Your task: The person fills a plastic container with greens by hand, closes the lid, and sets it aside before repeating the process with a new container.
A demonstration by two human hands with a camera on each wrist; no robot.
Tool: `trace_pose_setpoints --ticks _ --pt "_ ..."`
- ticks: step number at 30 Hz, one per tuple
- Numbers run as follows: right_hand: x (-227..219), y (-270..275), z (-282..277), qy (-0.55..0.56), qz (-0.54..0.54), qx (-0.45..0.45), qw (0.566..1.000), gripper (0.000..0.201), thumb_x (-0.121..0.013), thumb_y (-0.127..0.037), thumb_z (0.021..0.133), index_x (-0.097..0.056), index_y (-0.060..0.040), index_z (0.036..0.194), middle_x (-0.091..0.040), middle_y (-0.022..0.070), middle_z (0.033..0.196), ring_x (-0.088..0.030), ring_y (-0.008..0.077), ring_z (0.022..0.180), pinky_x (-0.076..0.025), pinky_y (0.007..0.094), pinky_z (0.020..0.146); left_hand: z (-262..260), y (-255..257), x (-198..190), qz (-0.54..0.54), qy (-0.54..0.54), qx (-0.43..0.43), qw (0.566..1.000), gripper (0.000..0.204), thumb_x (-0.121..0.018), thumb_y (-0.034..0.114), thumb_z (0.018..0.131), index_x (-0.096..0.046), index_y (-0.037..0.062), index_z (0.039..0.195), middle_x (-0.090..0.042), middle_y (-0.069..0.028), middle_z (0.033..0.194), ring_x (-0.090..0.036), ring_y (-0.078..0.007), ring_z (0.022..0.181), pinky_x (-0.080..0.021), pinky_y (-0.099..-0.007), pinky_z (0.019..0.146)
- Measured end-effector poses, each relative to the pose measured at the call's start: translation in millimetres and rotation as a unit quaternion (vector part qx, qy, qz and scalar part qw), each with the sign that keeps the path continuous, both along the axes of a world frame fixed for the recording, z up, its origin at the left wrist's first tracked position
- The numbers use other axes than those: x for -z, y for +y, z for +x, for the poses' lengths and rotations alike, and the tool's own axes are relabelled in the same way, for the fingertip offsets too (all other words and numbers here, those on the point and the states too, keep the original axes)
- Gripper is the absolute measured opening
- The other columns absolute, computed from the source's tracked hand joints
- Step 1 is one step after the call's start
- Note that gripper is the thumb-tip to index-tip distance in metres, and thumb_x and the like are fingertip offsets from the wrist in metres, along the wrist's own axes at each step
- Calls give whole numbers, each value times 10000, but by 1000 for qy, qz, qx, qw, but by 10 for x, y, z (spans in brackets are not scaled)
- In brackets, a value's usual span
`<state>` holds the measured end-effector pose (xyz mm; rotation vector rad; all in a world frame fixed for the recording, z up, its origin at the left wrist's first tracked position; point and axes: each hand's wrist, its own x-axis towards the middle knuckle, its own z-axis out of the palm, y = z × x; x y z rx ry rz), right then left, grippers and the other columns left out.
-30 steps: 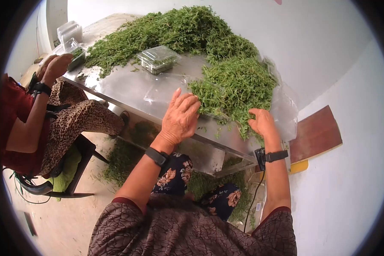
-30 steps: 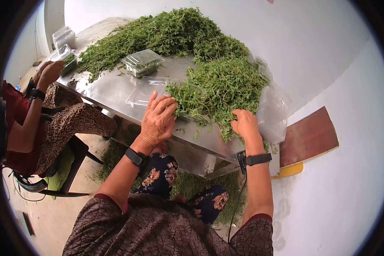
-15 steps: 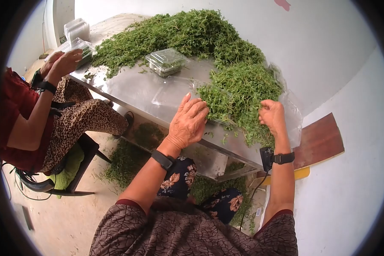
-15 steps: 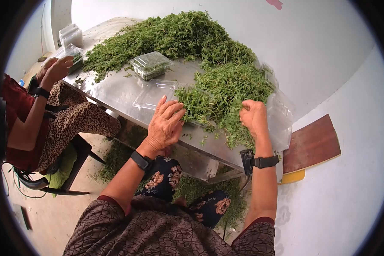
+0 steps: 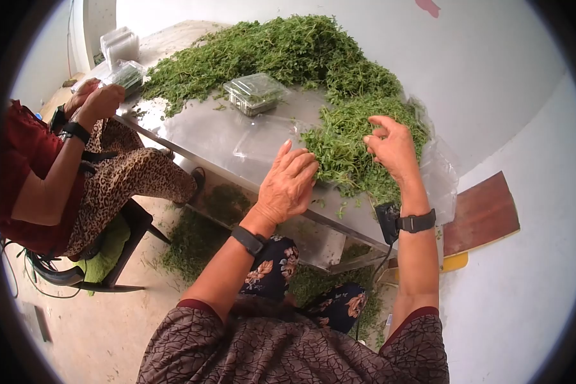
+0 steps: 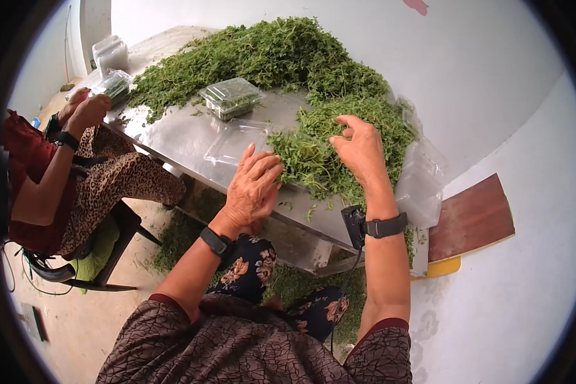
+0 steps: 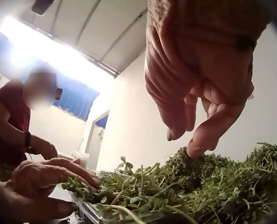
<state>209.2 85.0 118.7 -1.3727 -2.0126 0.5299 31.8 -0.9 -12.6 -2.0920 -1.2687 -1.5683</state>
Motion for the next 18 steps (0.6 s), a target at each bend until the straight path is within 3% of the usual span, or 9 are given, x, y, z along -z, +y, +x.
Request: trace_pose_setpoints --ticks 1,4,11,13,15,16,18 --pt "69 54 70 -17 50 16 998 414 -698 -97 738 -624 -41 1142 -667 142 868 -641 219 757 -509 341 670 2 4 7 2 -1 2 1000 402 -641 16 632 -607 33 1032 -562 -96 1113 -506 -291 1135 -258 -506 1101" --pt "158 86 271 -68 -3 18 998 420 -716 -134 720 -638 -63 1127 -659 171 925 -632 261 834 -496 366 756 3 -4 -16 -8 3 3 1000 409 -640 13 631 -602 33 1038 -563 -96 1106 -507 -289 1135 -259 -502 1100" --pt "421 -54 430 -168 -76 1 983 406 -733 -150 714 -654 -85 1107 -657 181 919 -638 270 834 -497 372 756 4 -18 -29 4 17 -4 1000 377 -630 15 637 -590 33 1012 -544 -82 1100 -501 -271 1118 -277 -473 1100" --pt "533 -81 429 -173 -37 6 984 397 -736 -148 712 -657 -87 1096 -662 184 918 -638 297 844 -494 388 760 14 -30 -29 -3 18 -21 1000 369 -625 7 639 -594 35 1006 -548 -84 1110 -502 -270 1125 -277 -474 1099" --pt "609 -53 433 -256 -4 -10 967 335 -708 -111 704 -671 -70 1034 -664 188 879 -636 331 831 -496 406 749 18 -25 -17 -2 15 -16 1000 364 -624 1 640 -597 36 1001 -555 -85 1109 -505 -271 1128 -278 -477 1098" --pt "628 -43 428 -258 2 -7 966 200 -655 -71 693 -678 -39 889 -649 198 802 -633 348 766 -502 416 711 16 -23 -18 0 13 -17 1000 367 -624 -1 637 -597 35 1002 -558 -85 1101 -507 -273 1125 -279 -478 1097" --pt "629 28 453 -270 -5 -1 963 146 -631 -59 686 -665 -31 825 -635 204 763 -628 352 727 -502 418 688 21 -19 -19 4 12 -17 1000 370 -625 -3 635 -597 33 1002 -562 -84 1092 -509 -275 1123 -280 -479 1096"
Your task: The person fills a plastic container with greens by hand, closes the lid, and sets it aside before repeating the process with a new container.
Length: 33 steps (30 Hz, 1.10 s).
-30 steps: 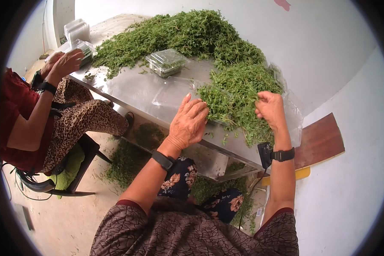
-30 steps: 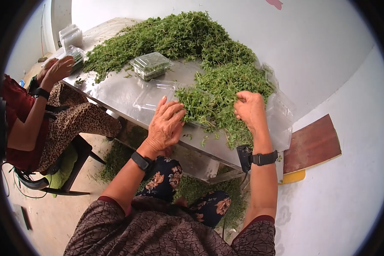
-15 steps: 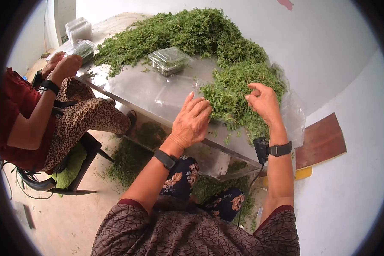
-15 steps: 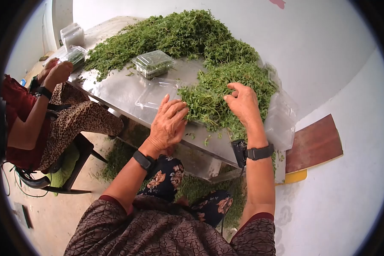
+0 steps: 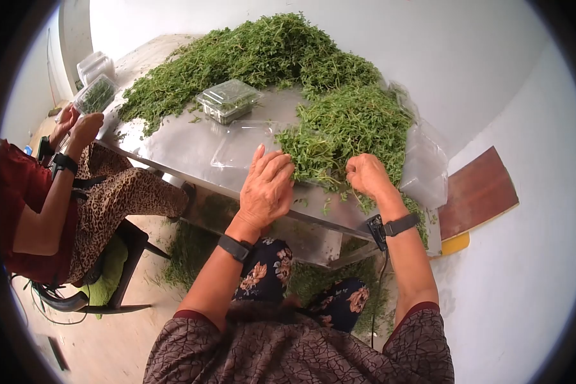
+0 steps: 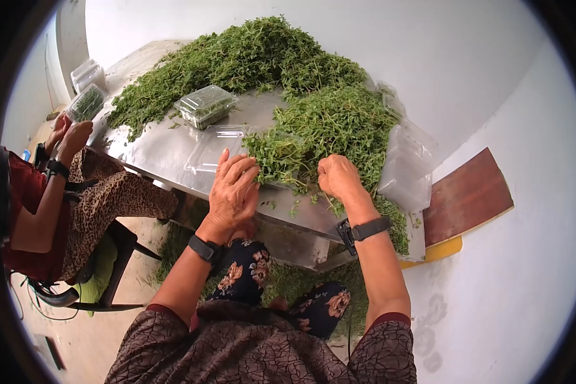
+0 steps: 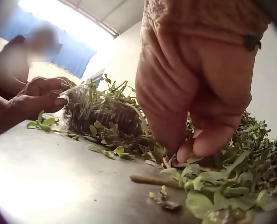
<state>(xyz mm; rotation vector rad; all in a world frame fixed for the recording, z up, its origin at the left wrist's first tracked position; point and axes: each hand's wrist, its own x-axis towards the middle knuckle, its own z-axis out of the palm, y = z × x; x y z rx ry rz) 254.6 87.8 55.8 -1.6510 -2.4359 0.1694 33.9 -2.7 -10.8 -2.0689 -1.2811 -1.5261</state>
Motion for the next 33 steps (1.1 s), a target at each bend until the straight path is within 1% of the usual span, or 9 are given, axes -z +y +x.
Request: trace_pose_setpoints --ticks 7,9,12,15,20,23,27,28,33 --pt "-111 168 136 157 113 13 981 60 -573 -22 679 -629 -15 700 -600 197 668 -606 353 645 -491 414 627 13 -6 -13 -1 -9 -2 1000 401 -638 -21 595 -612 25 992 -576 -97 1077 -520 -298 1107 -286 -516 1081" --pt "-94 174 132 122 113 5 986 120 -613 -47 706 -649 -26 818 -611 186 685 -613 347 665 -490 421 639 14 -4 -14 0 -10 -2 1000 400 -639 -21 595 -612 25 992 -577 -98 1075 -522 -299 1105 -287 -516 1080" --pt "-121 46 0 77 34 -2 996 487 -703 -147 739 -548 -81 1195 -623 171 749 -617 345 746 -482 424 695 4 1 -10 3 -14 1 1000 397 -641 -22 595 -612 23 989 -579 -97 1067 -527 -299 1094 -291 -515 1077" --pt "-65 11 -70 58 11 -27 998 513 -700 -144 738 -535 -91 1221 -620 166 748 -620 341 765 -487 423 711 7 10 -6 1 -11 0 1000 397 -644 -22 592 -611 21 985 -579 -93 1058 -531 -294 1086 -293 -511 1076" --pt "30 44 -47 -20 73 -75 994 201 -621 -61 694 -669 -25 885 -635 219 790 -626 384 777 -498 455 703 0 -7 -18 1 -3 0 1000 385 -629 -6 619 -593 32 1000 -559 -83 1086 -521 -274 1104 -298 -474 1086" --pt "-5 64 36 17 89 -56 994 181 -590 -38 679 -673 -22 839 -634 227 782 -628 384 763 -505 450 695 -1 6 4 0 -5 0 1000 374 -631 0 622 -596 35 993 -558 -80 1080 -518 -270 1102 -300 -469 1088" --pt "-176 70 77 196 87 4 977 146 -582 -38 715 -667 -3 829 -644 180 700 -640 275 610 -502 403 578 6 5 -4 0 -19 9 1000 384 -628 -11 611 -602 27 993 -575 -85 1069 -529 -281 1087 -274 -486 1095" --pt "-291 8 57 278 12 43 960 130 -580 -34 759 -664 10 847 -633 106 652 -608 155 519 -486 316 464 5 4 -4 1 -19 10 1000 382 -628 -10 613 -601 25 993 -575 -86 1071 -529 -281 1088 -272 -486 1097" --pt "-692 -182 -130 377 -23 25 926 140 -582 -40 811 -643 31 914 -623 47 668 -591 91 504 -471 212 419 5 2 -5 2 -19 9 1000 377 -627 -8 617 -601 23 992 -575 -88 1073 -528 -282 1088 -270 -486 1098"
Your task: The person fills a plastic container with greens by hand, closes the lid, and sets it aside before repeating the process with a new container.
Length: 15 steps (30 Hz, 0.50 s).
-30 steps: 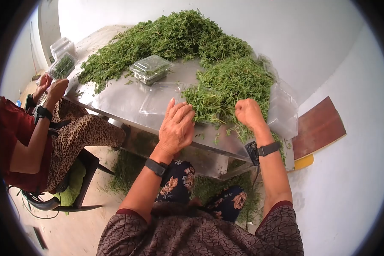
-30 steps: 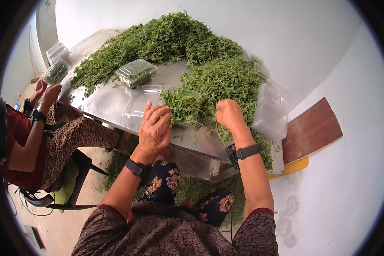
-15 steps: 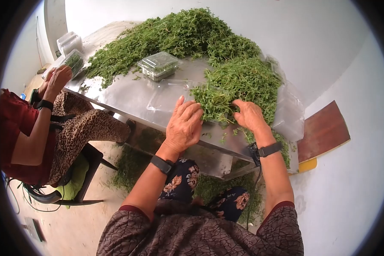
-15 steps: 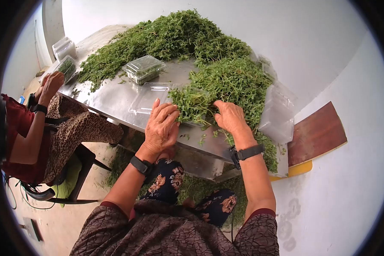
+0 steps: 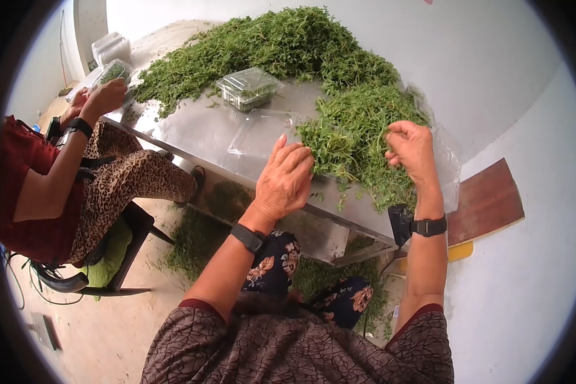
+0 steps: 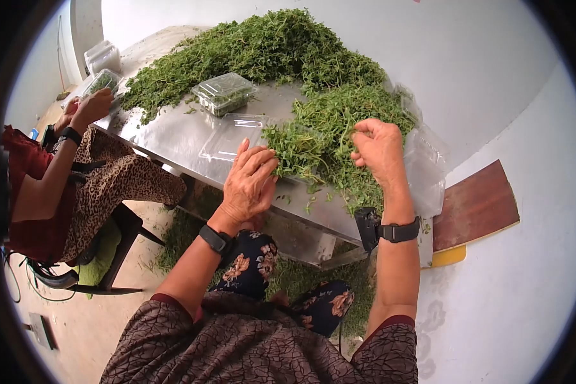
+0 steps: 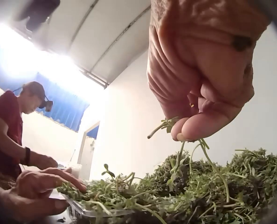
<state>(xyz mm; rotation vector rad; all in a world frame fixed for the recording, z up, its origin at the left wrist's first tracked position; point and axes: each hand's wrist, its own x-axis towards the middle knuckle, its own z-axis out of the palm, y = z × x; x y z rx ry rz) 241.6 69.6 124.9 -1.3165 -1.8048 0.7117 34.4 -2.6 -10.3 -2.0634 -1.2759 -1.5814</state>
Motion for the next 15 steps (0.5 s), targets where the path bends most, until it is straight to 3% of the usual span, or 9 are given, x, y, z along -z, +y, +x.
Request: trace_pose_setpoints --ticks 6,8,9,15 --pt "43 -109 -291 51 -14 -73 996 250 -617 -59 808 -639 21 1044 -650 64 697 -611 110 588 -494 231 504 -5 8 9 -1 1 2 1000 376 -629 -10 619 -606 24 993 -575 -88 1071 -529 -282 1088 -272 -486 1097" --pt "149 -117 -294 -78 59 -67 993 318 -636 -73 794 -633 -14 1106 -657 80 703 -604 130 608 -492 266 585 -6 11 12 1 -2 6 1000 385 -631 -8 619 -604 26 1001 -575 -87 1071 -529 -282 1089 -271 -488 1098" --pt "209 -105 -279 -60 62 -48 995 345 -648 -83 782 -630 -40 1124 -657 88 705 -598 141 612 -481 289 624 -9 14 9 0 -3 4 1000 385 -631 -8 619 -604 26 1001 -575 -87 1071 -529 -282 1089 -271 -488 1098" --pt "407 -424 -244 -83 52 14 995 333 -663 -89 781 -635 -57 1111 -646 94 704 -595 156 603 -479 304 593 -1 15 16 6 -3 2 1000 406 -633 -3 622 -596 21 1025 -570 -94 1079 -525 -286 1096 -273 -494 1094"
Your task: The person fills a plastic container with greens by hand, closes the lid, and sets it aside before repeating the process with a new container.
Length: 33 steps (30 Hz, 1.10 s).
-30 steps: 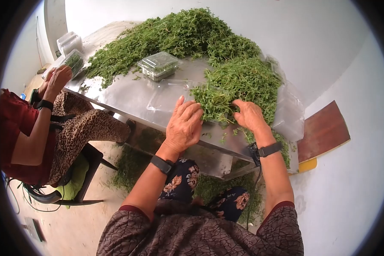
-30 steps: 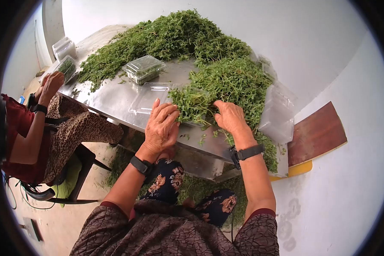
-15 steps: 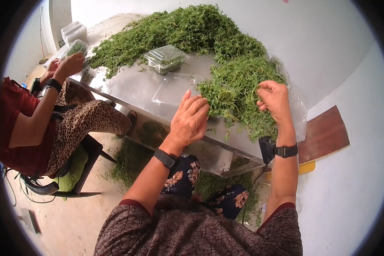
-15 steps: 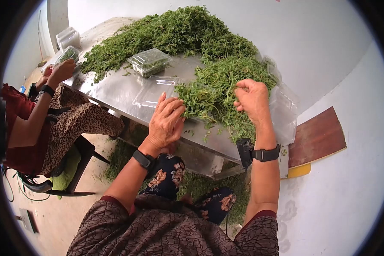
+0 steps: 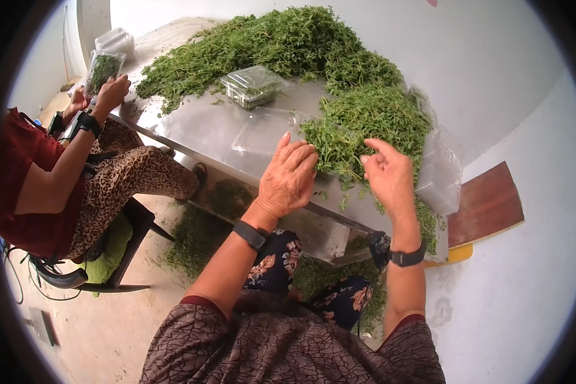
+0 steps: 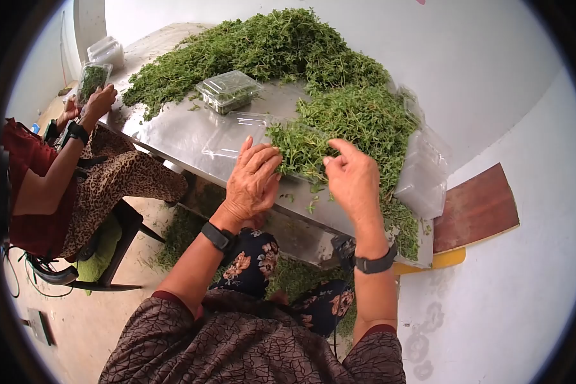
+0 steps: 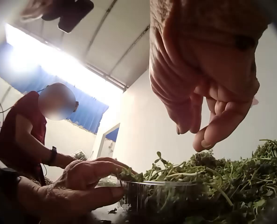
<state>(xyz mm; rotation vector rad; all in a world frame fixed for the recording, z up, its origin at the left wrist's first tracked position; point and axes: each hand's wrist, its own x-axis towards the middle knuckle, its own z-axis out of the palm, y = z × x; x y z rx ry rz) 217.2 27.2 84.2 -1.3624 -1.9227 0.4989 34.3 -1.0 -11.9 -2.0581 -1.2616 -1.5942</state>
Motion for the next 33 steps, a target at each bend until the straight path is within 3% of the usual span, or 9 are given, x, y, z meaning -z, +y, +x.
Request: trace_pose_setpoints --ticks 1,3,6,12,14,22,25,28,33 --pt "50 -90 -30 0 0 0 1000 333 -663 -89 781 -635 -57 1111 -646 94 704 -595 156 603 -479 304 593 1 -4 -2 -3 1 -2 1000 412 -632 -3 625 -594 20 1034 -569 -97 1084 -523 -289 1100 -268 -497 1096" --pt "152 -262 -121 -51 111 5 992 292 -667 -100 778 -643 -67 1067 -629 106 698 -606 220 598 -483 341 584 -6 -11 -6 -6 3 -6 1000 417 -630 -2 628 -591 18 1043 -569 -99 1090 -521 -291 1104 -264 -499 1098" --pt "328 -396 -271 -107 149 -18 983 287 -644 -129 791 -620 -76 1072 -633 157 743 -620 338 672 -483 414 610 -3 -17 18 -1 1 -4 1000 434 -624 -8 633 -587 21 1064 -568 -107 1111 -513 -299 1123 -257 -505 1098" --pt "543 -279 -251 -117 169 -4 979 241 -629 -111 788 -618 -80 1026 -649 173 804 -629 346 726 -486 422 641 -121 -133 17 44 -26 18 999 473 -591 -39 637 -573 26 1105 -535 -129 1197 -480 -323 1169 -249 -524 1090" --pt "553 -280 -175 -117 159 6 980 218 -626 -101 784 -621 -76 1001 -653 170 808 -630 344 726 -487 421 640 -258 -336 72 46 -7 -69 997 469 -578 -54 651 -578 33 1112 -529 -130 1222 -468 -330 1185 -246 -536 1085" --pt "603 -197 176 -47 122 34 991 180 -604 -18 746 -632 -47 922 -637 135 739 -626 288 657 -490 371 604 -761 -1055 16 48 -12 -121 991 360 -576 -28 687 -608 13 1043 -568 -143 1168 -497 -338 1152 -301 -490 1056" --pt "631 -117 257 -10 122 18 992 190 -586 15 750 -634 -39 925 -636 119 737 -624 229 630 -492 319 583 -876 -1030 -179 -1 -55 -63 996 328 -540 -32 722 -608 13 1040 -577 -150 1157 -501 -341 1144 -382 -442 973" --pt "694 -55 289 44 99 8 994 189 -580 25 763 -631 -32 935 -647 108 753 -630 176 635 -491 285 586 -959 -906 -519 -29 -42 -11 999 323 -540 -24 723 -618 23 1033 -581 -139 1156 -507 -344 1129 -381 -435 976" --pt "800 13 313 106 133 -26 985 191 -561 84 781 -616 -8 938 -647 65 772 -602 94 652 -468 228 592 -818 -467 -1001 -103 114 143 978 377 -519 -30 734 -617 61 1087 -549 -152 1221 -464 -349 1190 -377 -456 987"
